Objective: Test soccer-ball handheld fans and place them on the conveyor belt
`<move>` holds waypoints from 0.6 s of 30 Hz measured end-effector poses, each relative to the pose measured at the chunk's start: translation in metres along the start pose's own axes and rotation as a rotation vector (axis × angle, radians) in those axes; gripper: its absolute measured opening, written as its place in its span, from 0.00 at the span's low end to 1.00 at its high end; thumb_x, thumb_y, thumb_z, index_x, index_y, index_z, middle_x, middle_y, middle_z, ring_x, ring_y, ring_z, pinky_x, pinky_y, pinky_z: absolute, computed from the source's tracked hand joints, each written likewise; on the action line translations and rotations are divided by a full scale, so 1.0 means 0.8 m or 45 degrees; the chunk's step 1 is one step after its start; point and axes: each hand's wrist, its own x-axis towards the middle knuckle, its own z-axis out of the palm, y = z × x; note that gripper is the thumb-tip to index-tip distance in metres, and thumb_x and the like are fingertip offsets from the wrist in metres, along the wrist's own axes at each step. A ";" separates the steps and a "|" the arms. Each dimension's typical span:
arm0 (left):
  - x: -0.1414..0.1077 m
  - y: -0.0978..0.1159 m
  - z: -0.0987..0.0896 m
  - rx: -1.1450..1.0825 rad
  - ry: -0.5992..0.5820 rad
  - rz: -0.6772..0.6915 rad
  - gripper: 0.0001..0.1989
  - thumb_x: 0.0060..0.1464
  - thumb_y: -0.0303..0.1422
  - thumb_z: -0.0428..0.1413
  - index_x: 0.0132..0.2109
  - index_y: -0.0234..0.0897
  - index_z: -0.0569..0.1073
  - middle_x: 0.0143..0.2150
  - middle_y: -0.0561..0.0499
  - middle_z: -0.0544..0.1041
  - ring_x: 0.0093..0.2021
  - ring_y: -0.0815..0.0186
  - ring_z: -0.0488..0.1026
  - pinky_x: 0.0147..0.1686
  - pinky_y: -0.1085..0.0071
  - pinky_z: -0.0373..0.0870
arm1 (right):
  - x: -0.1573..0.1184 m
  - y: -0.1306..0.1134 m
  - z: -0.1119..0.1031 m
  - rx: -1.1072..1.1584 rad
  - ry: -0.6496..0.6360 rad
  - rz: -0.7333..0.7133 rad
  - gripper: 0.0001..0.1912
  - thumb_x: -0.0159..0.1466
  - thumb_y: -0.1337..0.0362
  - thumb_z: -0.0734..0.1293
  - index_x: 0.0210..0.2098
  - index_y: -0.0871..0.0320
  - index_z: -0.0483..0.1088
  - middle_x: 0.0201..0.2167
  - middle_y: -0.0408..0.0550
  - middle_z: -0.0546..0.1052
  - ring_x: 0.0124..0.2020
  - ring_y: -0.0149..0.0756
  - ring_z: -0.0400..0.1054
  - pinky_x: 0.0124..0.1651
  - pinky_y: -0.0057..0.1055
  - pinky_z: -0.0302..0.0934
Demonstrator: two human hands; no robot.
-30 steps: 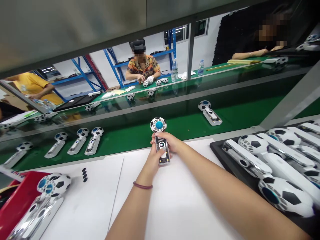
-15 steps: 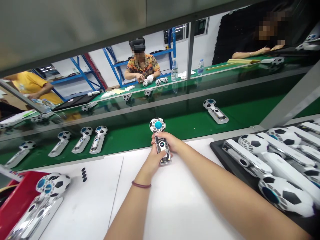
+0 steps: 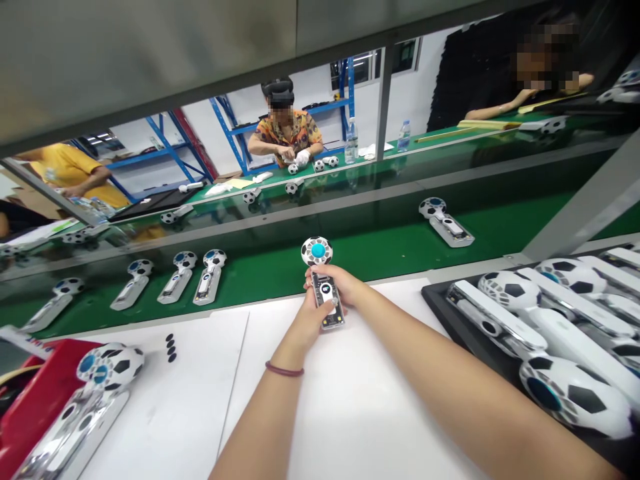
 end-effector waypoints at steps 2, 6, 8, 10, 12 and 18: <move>0.000 0.000 0.000 0.004 -0.007 0.004 0.31 0.43 0.36 0.62 0.51 0.36 0.55 0.34 0.50 0.72 0.30 0.64 0.73 0.35 0.63 0.70 | 0.000 0.000 0.000 0.000 -0.001 0.001 0.12 0.52 0.58 0.68 0.30 0.61 0.68 0.26 0.47 0.73 0.25 0.32 0.68 0.30 0.28 0.65; 0.000 0.001 0.000 -0.005 0.003 -0.009 0.31 0.42 0.35 0.62 0.50 0.36 0.56 0.34 0.50 0.72 0.30 0.64 0.73 0.36 0.62 0.70 | 0.000 0.000 0.000 0.003 -0.007 -0.006 0.12 0.52 0.58 0.67 0.29 0.61 0.68 0.25 0.47 0.73 0.25 0.32 0.68 0.30 0.27 0.65; -0.001 0.002 0.001 -0.004 0.009 -0.015 0.31 0.42 0.35 0.63 0.50 0.35 0.56 0.34 0.50 0.72 0.30 0.63 0.73 0.36 0.62 0.70 | 0.001 0.000 0.001 0.010 -0.006 -0.010 0.12 0.52 0.58 0.67 0.29 0.61 0.69 0.25 0.47 0.74 0.26 0.32 0.69 0.30 0.27 0.65; -0.002 0.002 0.001 -0.006 0.007 -0.017 0.32 0.41 0.36 0.63 0.50 0.35 0.56 0.32 0.50 0.72 0.29 0.63 0.73 0.36 0.63 0.70 | 0.000 0.000 0.001 0.010 0.003 -0.005 0.11 0.52 0.58 0.67 0.30 0.61 0.69 0.25 0.47 0.74 0.26 0.32 0.69 0.30 0.27 0.65; -0.002 0.002 0.002 -0.018 0.007 -0.016 0.33 0.40 0.36 0.63 0.51 0.36 0.55 0.32 0.51 0.73 0.29 0.63 0.73 0.34 0.63 0.70 | 0.000 0.002 -0.001 0.007 0.010 -0.003 0.11 0.53 0.59 0.67 0.30 0.61 0.69 0.26 0.47 0.74 0.26 0.33 0.69 0.30 0.28 0.65; 0.001 -0.002 -0.002 -0.087 0.010 -0.001 0.35 0.41 0.36 0.64 0.53 0.37 0.55 0.33 0.50 0.73 0.29 0.63 0.73 0.32 0.65 0.70 | 0.002 -0.008 0.005 -0.143 0.086 -0.003 0.10 0.54 0.59 0.67 0.29 0.61 0.69 0.25 0.48 0.75 0.26 0.33 0.69 0.29 0.28 0.65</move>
